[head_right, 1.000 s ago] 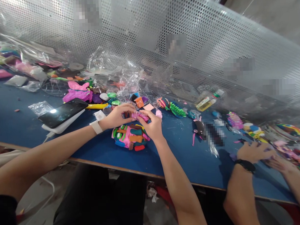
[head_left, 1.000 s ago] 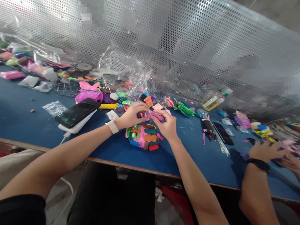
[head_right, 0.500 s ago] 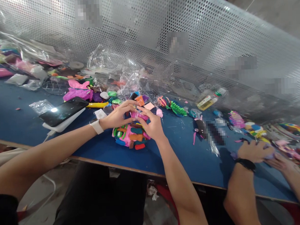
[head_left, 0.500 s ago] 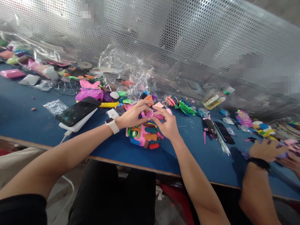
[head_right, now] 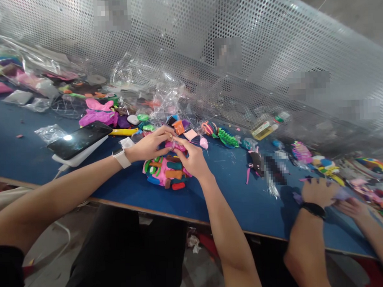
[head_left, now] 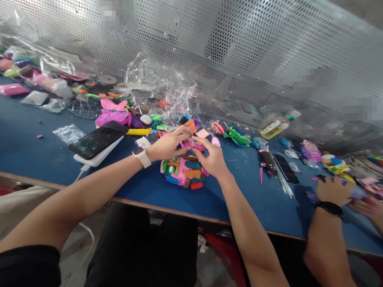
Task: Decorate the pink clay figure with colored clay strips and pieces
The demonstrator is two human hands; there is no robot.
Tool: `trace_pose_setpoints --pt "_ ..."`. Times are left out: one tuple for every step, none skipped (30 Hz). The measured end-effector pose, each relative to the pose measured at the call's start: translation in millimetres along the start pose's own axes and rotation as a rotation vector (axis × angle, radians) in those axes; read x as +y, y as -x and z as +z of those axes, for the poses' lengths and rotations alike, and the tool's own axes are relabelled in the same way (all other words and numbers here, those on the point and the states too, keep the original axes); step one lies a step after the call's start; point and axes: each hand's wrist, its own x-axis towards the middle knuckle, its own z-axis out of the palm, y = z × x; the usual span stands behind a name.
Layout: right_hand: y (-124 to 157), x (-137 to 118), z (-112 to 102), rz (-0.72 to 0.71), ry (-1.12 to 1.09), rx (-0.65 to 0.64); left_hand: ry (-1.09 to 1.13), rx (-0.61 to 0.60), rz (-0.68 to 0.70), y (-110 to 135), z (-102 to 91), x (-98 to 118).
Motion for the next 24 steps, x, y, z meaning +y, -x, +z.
trace_pose_setpoints --pt "-1 -1 0 -0.001 0.002 -0.002 0.007 0.005 0.000 -1 -0.8 1" --pt "-2 -2 0 -0.005 0.004 -0.003 0.015 0.012 0.000 -2 -1.6 2" --pt "-3 -2 0 -0.010 0.008 -0.001 0.024 0.023 0.001 -3 -2.6 2" --pt "-4 -2 -1 -0.016 0.017 0.007 0.033 0.039 0.000 -3 -3.9 3" --pt "-5 0 -3 -0.020 0.031 0.023 0.041 0.062 -0.001 -4 -5.6 3" --pt "-6 3 -7 -0.019 0.049 0.057 0.046 0.095 -0.008 -4 -7.6 2" --pt "-6 8 -11 -0.007 0.069 0.107 0.044 0.140 -0.023 -4 -10.1 1" --pt "-5 16 -17 0.013 0.090 0.173 0.039 0.196 -0.051 -4 -12.8 -1" --pt "-4 25 -22 0.047 0.107 0.251 0.033 0.258 -0.095 -4 -15.5 -3" --pt "-2 35 -28 0.086 0.116 0.324 0.030 0.320 -0.151 -3 -17.9 -6" --pt "-1 45 -32 0.123 0.118 0.385 0.036 0.374 -0.212 -3 -19.9 -9" --pt "1 55 -36 0.154 0.120 0.428 0.049 0.410 -0.269 -2 -21.2 -12" --pt "3 64 -37 0.182 0.117 0.458 0.063 0.430 -0.310 -2 -21.8 -14" --pt "5 72 -37 0.213 0.106 0.467 0.072 0.433 -0.332 -1 -21.8 -15" --pt "6 78 -35 0.248 0.083 0.454 0.072 0.425 -0.337 -1 -21.4 -16" --pt "7 82 -31 0.286 0.047 0.423 0.061 0.409 -0.328 -1 -20.6 -15" --pt "8 85 -26 0.324 0.002 0.382 0.043 0.389 -0.316 -1 -19.8 -14" --pt "9 87 -21 0.356 -0.048 0.336 0.023 0.369 -0.303 -1 -18.9 -13" --pt "10 88 -16 0.383 -0.097 0.294 0.006 0.351 -0.293 -1 -18.2 -11" --pt "10 89 -11 0.403 -0.140 0.262 -0.006 0.334 -0.287 -2 -17.6 -10" --pt "11 90 -6 0.416 -0.177 0.241 -0.010 0.320 -0.285 -2 -17.2 -9" --pt "12 91 -2 0.421 -0.210 0.229 -0.009 0.307 -0.290 -2 -16.8 -9" --pt "12 93 2 0.421 -0.240 0.218 -0.005 0.294 -0.303 -2 -16.6 -9" --pt "13 94 5 0.415 -0.266 0.208 -0.001 0.281 -0.318 -2 -16.4 -10"
